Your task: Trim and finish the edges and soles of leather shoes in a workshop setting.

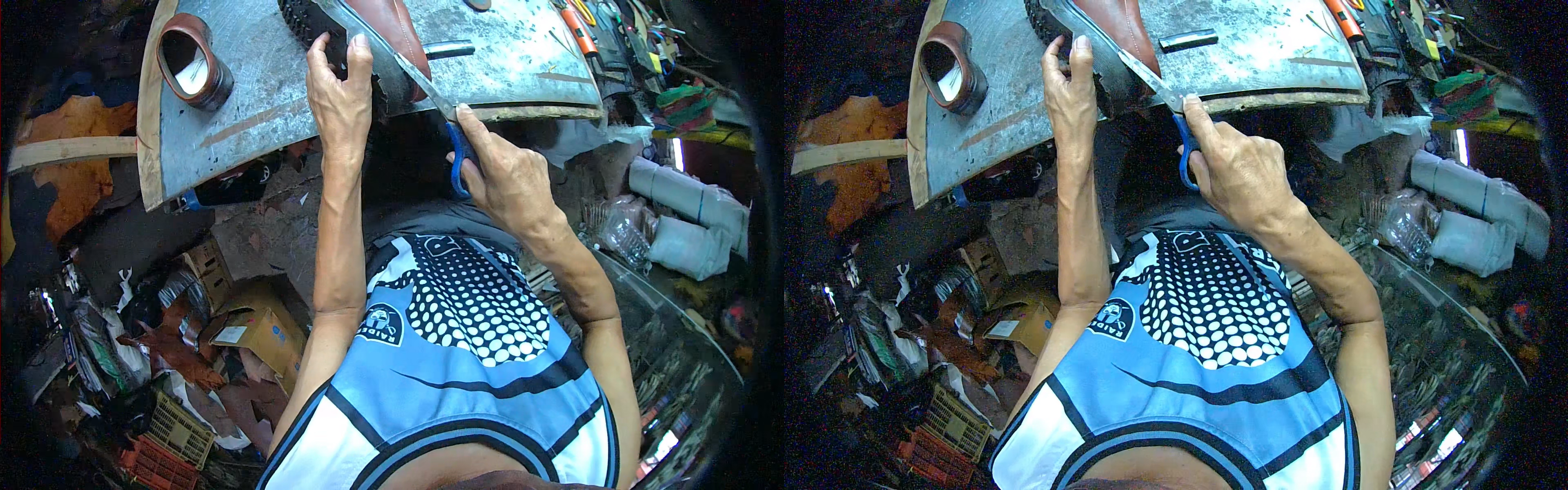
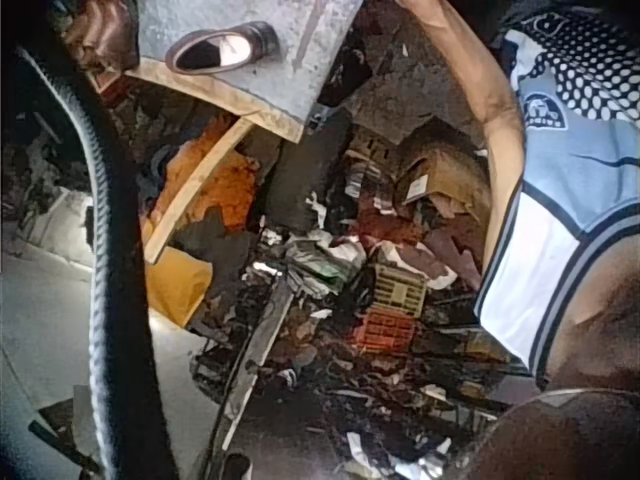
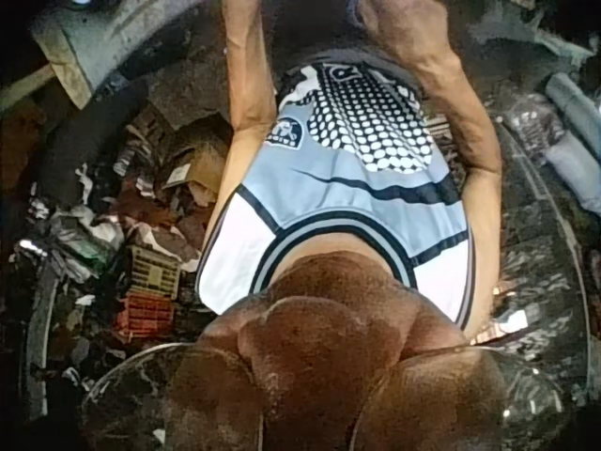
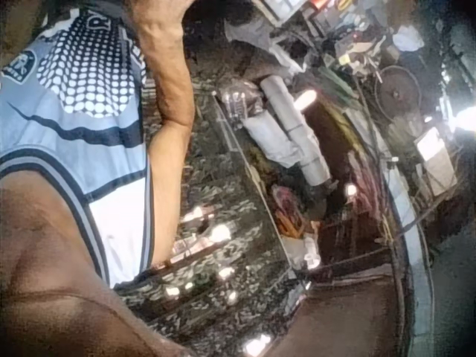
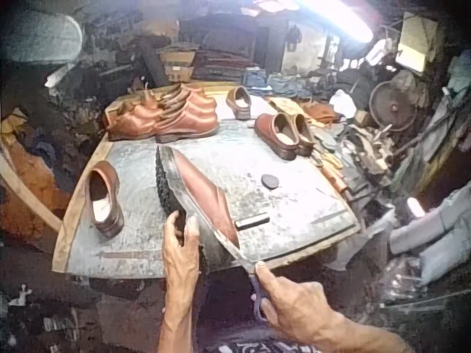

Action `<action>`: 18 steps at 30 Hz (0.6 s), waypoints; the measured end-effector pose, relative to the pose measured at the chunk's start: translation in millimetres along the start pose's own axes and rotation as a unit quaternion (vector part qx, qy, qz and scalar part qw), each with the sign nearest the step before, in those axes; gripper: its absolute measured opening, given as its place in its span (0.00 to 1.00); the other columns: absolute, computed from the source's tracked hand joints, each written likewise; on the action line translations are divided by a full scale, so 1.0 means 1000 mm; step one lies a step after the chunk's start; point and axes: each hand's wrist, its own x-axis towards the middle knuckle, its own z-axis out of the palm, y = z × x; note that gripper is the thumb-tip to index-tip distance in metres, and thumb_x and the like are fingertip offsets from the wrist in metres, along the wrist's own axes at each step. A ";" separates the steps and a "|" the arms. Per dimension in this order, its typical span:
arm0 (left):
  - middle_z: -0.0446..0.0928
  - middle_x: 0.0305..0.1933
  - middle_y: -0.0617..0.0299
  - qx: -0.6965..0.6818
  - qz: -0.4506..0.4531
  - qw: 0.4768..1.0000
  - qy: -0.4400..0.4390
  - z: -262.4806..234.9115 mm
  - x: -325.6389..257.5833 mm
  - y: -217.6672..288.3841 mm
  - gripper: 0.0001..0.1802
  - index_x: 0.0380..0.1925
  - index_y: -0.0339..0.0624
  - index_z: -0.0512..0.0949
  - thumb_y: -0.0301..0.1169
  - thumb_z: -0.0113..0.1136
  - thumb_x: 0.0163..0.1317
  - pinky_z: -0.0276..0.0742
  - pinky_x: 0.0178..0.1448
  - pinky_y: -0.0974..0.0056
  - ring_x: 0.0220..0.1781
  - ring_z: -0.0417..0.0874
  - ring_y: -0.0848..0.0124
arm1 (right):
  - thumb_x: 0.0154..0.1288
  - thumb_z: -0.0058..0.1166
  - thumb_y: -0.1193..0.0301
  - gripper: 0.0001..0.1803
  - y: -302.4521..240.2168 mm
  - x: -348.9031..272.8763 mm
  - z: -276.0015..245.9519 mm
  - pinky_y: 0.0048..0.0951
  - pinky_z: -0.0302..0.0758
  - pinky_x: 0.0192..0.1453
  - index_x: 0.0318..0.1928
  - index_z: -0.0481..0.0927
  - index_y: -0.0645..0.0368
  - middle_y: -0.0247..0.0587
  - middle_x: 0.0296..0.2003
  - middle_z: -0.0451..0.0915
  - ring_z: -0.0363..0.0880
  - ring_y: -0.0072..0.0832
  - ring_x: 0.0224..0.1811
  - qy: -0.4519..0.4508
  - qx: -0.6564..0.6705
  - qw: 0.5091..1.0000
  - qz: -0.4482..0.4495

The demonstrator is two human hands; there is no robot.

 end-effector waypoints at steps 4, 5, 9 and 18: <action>0.72 0.53 0.32 0.006 0.010 1.000 0.002 0.001 0.000 0.001 0.45 0.61 0.27 0.67 0.62 0.52 0.63 0.69 0.62 0.50 0.56 0.75 0.48 | 0.62 0.59 0.70 0.33 0.009 0.001 0.005 0.39 0.80 0.26 0.67 0.65 0.63 0.49 0.30 0.81 0.83 0.42 0.25 0.035 -0.014 0.999 -0.025; 0.72 0.53 0.32 0.004 0.010 1.000 0.005 0.000 0.000 -0.001 0.45 0.61 0.26 0.67 0.62 0.53 0.63 0.69 0.62 0.50 0.56 0.75 0.48 | 0.62 0.59 0.70 0.33 0.009 0.000 0.005 0.39 0.80 0.26 0.67 0.65 0.63 0.49 0.30 0.81 0.83 0.42 0.25 0.038 -0.013 0.999 -0.026; 0.72 0.54 0.31 0.004 0.005 1.000 0.002 -0.001 0.001 -0.002 0.45 0.61 0.26 0.67 0.62 0.52 0.63 0.69 0.62 0.51 0.56 0.75 0.47 | 0.62 0.59 0.71 0.33 0.005 -0.005 0.002 0.38 0.80 0.26 0.67 0.65 0.60 0.48 0.32 0.81 0.83 0.42 0.25 0.025 0.012 1.000 -0.008; 0.74 0.51 0.41 0.029 0.033 0.999 0.011 0.001 0.001 0.003 0.45 0.63 0.29 0.66 0.62 0.51 0.65 0.73 0.56 0.57 0.49 0.77 0.58 | 0.61 0.58 0.73 0.29 0.024 0.028 -0.023 0.45 0.80 0.30 0.63 0.68 0.56 0.51 0.28 0.82 0.83 0.48 0.27 0.128 -0.001 0.991 -0.037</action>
